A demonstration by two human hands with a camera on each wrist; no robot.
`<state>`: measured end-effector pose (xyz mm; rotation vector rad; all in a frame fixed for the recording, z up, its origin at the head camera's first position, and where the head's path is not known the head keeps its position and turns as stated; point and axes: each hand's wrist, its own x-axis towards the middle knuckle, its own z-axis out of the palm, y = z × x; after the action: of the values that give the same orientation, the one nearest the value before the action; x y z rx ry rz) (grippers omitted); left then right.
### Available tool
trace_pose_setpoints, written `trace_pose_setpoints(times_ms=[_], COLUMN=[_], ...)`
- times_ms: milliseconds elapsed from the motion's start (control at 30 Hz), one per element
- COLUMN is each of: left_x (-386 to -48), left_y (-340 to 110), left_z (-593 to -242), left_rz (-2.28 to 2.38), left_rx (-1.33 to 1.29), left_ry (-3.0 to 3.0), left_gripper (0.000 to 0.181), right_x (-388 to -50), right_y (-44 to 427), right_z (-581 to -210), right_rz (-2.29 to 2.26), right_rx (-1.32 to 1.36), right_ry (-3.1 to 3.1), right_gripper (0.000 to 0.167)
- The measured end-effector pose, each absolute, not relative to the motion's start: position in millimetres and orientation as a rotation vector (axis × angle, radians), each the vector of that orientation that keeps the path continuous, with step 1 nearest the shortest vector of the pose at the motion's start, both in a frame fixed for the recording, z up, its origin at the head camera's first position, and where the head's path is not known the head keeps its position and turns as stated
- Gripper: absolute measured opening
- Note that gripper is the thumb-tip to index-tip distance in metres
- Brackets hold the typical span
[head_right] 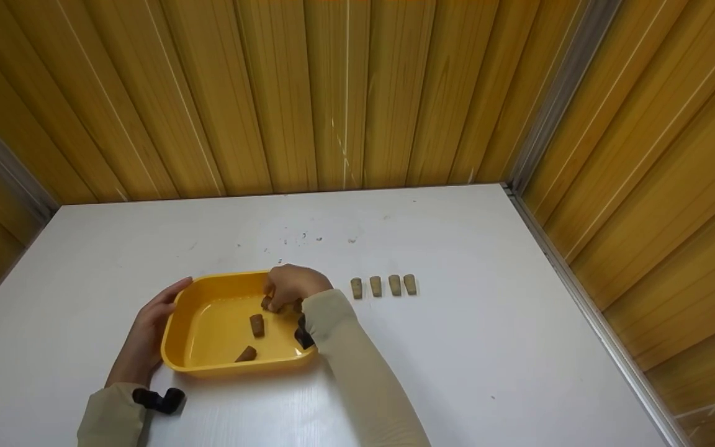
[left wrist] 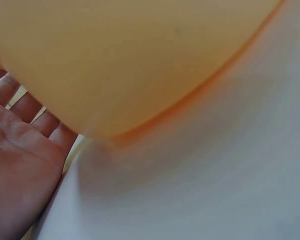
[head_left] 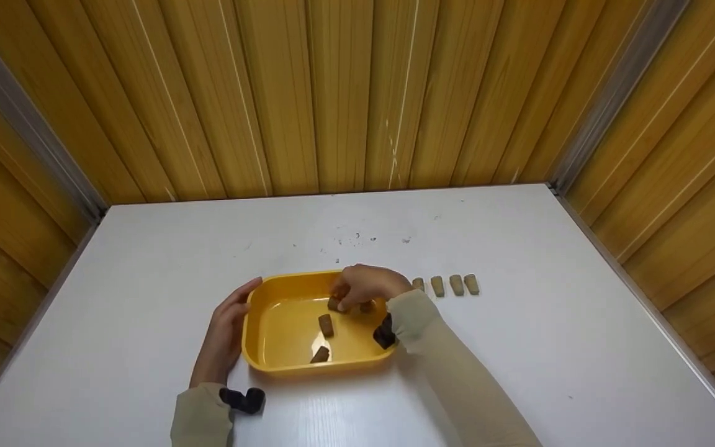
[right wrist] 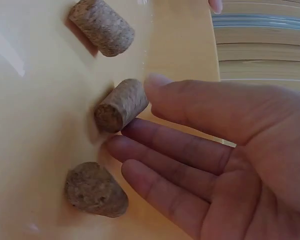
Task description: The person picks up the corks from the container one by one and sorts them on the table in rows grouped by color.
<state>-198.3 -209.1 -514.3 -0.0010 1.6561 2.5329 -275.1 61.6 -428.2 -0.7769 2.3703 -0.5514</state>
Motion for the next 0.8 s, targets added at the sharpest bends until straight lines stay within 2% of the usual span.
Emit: trace_pose_setpoints(times_ms=[200,800], left_x=[-199.1,-198.6], left_y=[-209.0,-208.6], left_z=[-513.9,-513.5], left_rz=[2.528,2.502], left_rx=[-0.032,-0.002], left_ry=[1.665,1.693], left_gripper=[0.049,0.051], right_x=[-272.9,-273.1], right_y=[56.8,55.8], right_z=[-434.1,-442.3], right_rz=[-0.555,-0.603], right_rx=[-0.772,-0.769], right_ry=[2.394,2.35], right_gripper=[0.034,0.021])
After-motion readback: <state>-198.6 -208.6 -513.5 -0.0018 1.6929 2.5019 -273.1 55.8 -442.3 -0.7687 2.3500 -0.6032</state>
